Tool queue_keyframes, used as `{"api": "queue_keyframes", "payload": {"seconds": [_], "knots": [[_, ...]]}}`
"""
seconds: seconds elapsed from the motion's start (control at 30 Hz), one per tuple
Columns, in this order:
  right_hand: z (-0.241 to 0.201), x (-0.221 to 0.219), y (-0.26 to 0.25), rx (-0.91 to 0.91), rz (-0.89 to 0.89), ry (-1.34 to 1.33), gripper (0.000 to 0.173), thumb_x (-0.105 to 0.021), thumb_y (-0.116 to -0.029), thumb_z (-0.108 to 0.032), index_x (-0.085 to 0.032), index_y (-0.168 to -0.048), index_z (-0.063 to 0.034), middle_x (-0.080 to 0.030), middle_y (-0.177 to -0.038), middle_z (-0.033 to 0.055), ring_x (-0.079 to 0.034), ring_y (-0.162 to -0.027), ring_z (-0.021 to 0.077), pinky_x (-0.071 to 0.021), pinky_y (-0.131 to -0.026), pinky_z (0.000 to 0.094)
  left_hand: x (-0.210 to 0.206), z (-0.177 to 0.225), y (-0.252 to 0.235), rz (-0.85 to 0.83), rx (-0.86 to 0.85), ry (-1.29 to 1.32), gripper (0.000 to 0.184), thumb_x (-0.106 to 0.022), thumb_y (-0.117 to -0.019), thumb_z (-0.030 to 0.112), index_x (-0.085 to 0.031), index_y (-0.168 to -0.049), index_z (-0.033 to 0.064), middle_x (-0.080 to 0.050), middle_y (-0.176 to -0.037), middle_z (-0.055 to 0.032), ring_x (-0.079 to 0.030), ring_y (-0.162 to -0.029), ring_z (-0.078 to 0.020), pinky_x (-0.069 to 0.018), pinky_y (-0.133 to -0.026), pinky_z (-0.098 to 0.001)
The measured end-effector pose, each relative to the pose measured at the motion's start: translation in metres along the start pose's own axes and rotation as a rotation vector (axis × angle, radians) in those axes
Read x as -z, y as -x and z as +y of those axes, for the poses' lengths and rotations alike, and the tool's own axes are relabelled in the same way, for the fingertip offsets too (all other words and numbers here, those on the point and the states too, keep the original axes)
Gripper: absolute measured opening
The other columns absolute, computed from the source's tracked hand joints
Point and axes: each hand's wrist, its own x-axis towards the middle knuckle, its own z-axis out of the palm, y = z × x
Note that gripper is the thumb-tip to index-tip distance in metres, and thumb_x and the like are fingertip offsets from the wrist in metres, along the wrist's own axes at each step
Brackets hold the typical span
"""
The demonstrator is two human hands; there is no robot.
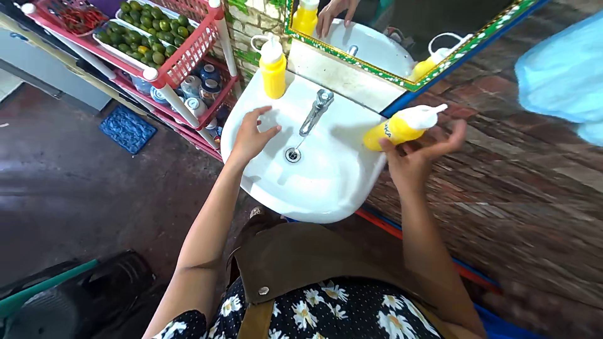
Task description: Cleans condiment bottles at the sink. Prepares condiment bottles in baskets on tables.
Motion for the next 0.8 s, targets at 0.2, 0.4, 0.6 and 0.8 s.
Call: {"api": "queue_keyframes", "payload": {"seconds": [0.2,0.4,0.6,0.8], "knots": [[-0.017,0.000,0.020,0.028,0.065,0.024,0.126,-0.085,-0.0807,-0.033,0.006,-0.158,0.0061,-0.022,-0.158,0.0352,-0.045,-0.139,0.0355,-0.0523,-0.102,0.0417,0.012,0.001,-0.068,0.155,-0.138,0.113,0.118,-0.090,-0.0751,0.018,-0.013,-0.164,0.0073,-0.029,-0.161,-0.0272,-0.036,-0.147,-0.0387,-0.0414,-0.113,-0.0532],[-0.031,-0.026,0.026,-0.242,0.059,0.099,0.102,-0.085,-0.0846,-0.028,-0.019,-0.156,0.0033,-0.051,-0.143,0.0266,-0.059,-0.127,0.0298,-0.0518,-0.105,0.0430,0.000,-0.013,-0.119,0.011,-0.289,0.236,0.091,-0.084,-0.0819,0.010,-0.029,-0.154,-0.0051,-0.052,-0.145,-0.0263,-0.056,-0.132,-0.0296,-0.0490,-0.110,-0.0415],[-0.045,-0.041,0.025,-0.282,0.127,0.095,0.093,-0.080,-0.0904,-0.030,-0.021,-0.155,0.0018,-0.050,-0.144,0.0240,-0.059,-0.127,0.0282,-0.0518,-0.106,0.0423,0.013,-0.015,-0.091,0.040,-0.325,0.027,0.088,-0.089,-0.0775,0.037,-0.047,-0.139,-0.0097,-0.059,-0.129,-0.0285,-0.062,-0.120,-0.0334,-0.0508,-0.104,-0.0480],[-0.093,-0.076,-0.006,-0.118,0.153,-0.091,0.091,-0.081,-0.0867,-0.022,-0.024,-0.152,0.0063,-0.052,-0.141,0.0214,-0.060,-0.126,0.0203,-0.0542,-0.104,0.0329,-0.002,-0.044,-0.032,-0.409,0.025,0.271,0.081,-0.090,-0.0774,0.018,-0.044,-0.142,0.0011,-0.066,-0.118,-0.0182,-0.068,-0.105,-0.0249,-0.0582,-0.092,-0.0451]]}}
